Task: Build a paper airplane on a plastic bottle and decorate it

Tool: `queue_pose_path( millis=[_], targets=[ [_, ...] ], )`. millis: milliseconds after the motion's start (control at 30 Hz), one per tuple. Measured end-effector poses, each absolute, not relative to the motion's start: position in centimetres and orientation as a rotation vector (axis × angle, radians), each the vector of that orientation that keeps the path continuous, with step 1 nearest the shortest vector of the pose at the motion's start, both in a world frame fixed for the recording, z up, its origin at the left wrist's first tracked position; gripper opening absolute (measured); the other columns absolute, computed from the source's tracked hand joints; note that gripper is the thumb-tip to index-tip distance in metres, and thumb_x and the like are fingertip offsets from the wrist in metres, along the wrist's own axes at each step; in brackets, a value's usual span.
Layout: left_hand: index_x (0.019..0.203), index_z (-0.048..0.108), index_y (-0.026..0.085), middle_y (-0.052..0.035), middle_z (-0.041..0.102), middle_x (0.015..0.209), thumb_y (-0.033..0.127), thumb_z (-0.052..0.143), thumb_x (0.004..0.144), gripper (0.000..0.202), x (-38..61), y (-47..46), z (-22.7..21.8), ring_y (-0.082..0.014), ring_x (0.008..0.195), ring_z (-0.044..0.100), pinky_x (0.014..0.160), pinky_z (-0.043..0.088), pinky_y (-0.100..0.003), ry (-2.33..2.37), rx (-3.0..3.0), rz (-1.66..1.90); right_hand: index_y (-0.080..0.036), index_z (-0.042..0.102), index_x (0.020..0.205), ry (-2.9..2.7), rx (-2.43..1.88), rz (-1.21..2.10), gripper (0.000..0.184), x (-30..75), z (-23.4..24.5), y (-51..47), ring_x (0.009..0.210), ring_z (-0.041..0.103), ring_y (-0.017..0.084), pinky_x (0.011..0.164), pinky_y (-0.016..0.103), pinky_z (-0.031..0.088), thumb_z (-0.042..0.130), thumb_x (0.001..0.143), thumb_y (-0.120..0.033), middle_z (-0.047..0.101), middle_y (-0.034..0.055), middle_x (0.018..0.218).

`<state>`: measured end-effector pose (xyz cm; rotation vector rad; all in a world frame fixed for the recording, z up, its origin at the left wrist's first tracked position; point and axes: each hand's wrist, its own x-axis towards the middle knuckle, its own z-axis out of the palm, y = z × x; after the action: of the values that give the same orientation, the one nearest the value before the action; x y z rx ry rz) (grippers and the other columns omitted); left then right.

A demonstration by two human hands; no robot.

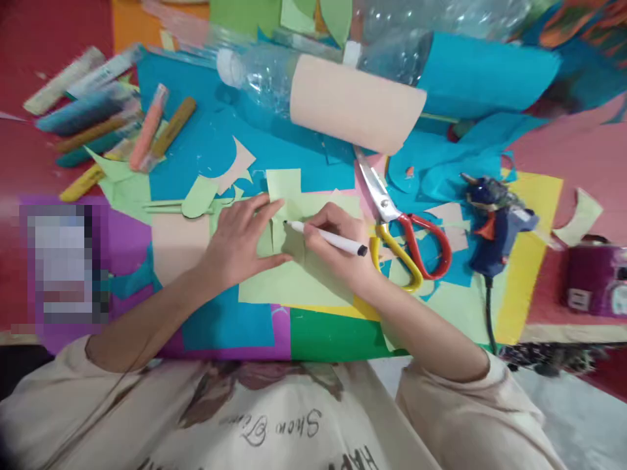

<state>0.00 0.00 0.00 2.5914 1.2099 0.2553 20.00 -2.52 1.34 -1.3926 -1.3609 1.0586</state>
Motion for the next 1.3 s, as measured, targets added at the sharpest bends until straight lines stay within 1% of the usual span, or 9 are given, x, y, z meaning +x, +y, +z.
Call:
queue_pose_path(
  millis=[200, 433, 567, 733, 833, 1000, 1133, 1300],
  targets=[
    [0.144, 0.039, 0.017, -0.0182, 0.052, 0.138, 0.063, 0.06, 0.084, 0.078, -0.04, -0.09, -0.24, -0.0342, 0.126, 0.05, 0.099, 0.04, -0.043, 1.217, 2.532, 0.287, -0.021, 0.058, 0.067, -1.356, -1.429, 1.07, 0.015, 19.78, 1.39, -2.49, 0.047, 0.049, 0.01, 0.042, 0.023, 0.036, 0.064, 0.08, -0.027, 0.057, -0.0036, 0.054],
    [0.143, 0.039, 0.019, -0.0167, 0.053, 0.139, 0.064, 0.057, 0.086, 0.075, -0.08, -0.06, -0.19, -0.0318, 0.126, 0.051, 0.099, 0.039, -0.04, 1.227, 2.541, 0.299, -0.02, 0.057, 0.066, -1.403, -1.45, 1.04, 0.017, 19.69, 1.54, -2.33, 0.048, 0.05, 0.009, 0.044, 0.023, 0.035, 0.064, 0.079, -0.028, 0.057, -0.003, 0.054],
    [0.144, 0.038, 0.017, -0.0172, 0.053, 0.139, 0.066, 0.054, 0.086, 0.078, -0.12, -0.01, -0.21, -0.0316, 0.125, 0.051, 0.098, 0.039, -0.039, 1.215, 2.576, 0.29, -0.019, 0.058, 0.068, -1.431, -1.47, 1.037, 0.016, 19.8, 1.42, -2.5, 0.048, 0.05, 0.009, 0.045, 0.023, 0.034, 0.064, 0.08, -0.029, 0.058, -0.003, 0.055],
    [0.143, 0.038, 0.016, -0.0176, 0.053, 0.139, 0.06, 0.056, 0.088, 0.073, -0.14, 0.01, -0.1, -0.0312, 0.125, 0.052, 0.097, 0.039, -0.039, 1.209, 2.592, 0.287, -0.02, 0.06, 0.07, -1.479, -1.506, 1.025, 0.016, 19.8, 1.49, -2.62, 0.05, 0.051, 0.01, 0.047, 0.025, 0.035, 0.064, 0.081, -0.03, 0.06, -0.0019, 0.057],
    [0.144, 0.038, 0.015, -0.0181, 0.053, 0.139, 0.057, 0.058, 0.087, 0.073, -0.14, 0.0, -0.02, -0.0321, 0.126, 0.051, 0.097, 0.04, -0.04, 1.203, 2.575, 0.28, -0.02, 0.061, 0.068, -1.47, -1.515, 1.055, 0.018, 19.8, 1.6, -2.57, 0.05, 0.051, 0.011, 0.047, 0.026, 0.034, 0.065, 0.08, -0.033, 0.06, -0.0018, 0.056],
    [0.144, 0.039, 0.015, -0.0185, 0.053, 0.139, 0.058, 0.058, 0.086, 0.075, -0.08, 0.02, -0.06, -0.0331, 0.125, 0.051, 0.098, 0.04, -0.041, 1.22, 2.55, 0.283, -0.02, 0.061, 0.068, -1.396, -1.486, 1.095, 0.019, 19.78, 1.74, -2.45, 0.052, 0.053, 0.012, 0.048, 0.026, 0.035, 0.065, 0.079, -0.035, 0.063, -0.0006, 0.058],
    [0.144, 0.039, 0.016, -0.0175, 0.053, 0.139, 0.059, 0.057, 0.086, 0.074, -0.03, 0.05, 0.07, -0.0321, 0.125, 0.052, 0.097, 0.04, -0.04, 1.223, 2.573, 0.259, -0.02, 0.061, 0.069, -1.421, -1.534, 1.074, 0.019, 19.67, 1.69, -2.5, 0.05, 0.051, 0.012, 0.047, 0.027, 0.032, 0.065, 0.079, -0.036, 0.061, -0.0012, 0.055],
    [0.144, 0.039, 0.016, -0.0173, 0.053, 0.139, 0.057, 0.056, 0.088, 0.072, -0.03, 0.04, 0.29, -0.0322, 0.126, 0.051, 0.097, 0.04, -0.04, 1.219, 2.565, 0.244, -0.02, 0.06, 0.07, -1.469, -1.569, 1.102, 0.02, 19.65, 1.6, -2.63, 0.049, 0.05, 0.012, 0.049, 0.028, 0.033, 0.064, 0.08, -0.037, 0.06, -0.0012, 0.055]
  ],
)
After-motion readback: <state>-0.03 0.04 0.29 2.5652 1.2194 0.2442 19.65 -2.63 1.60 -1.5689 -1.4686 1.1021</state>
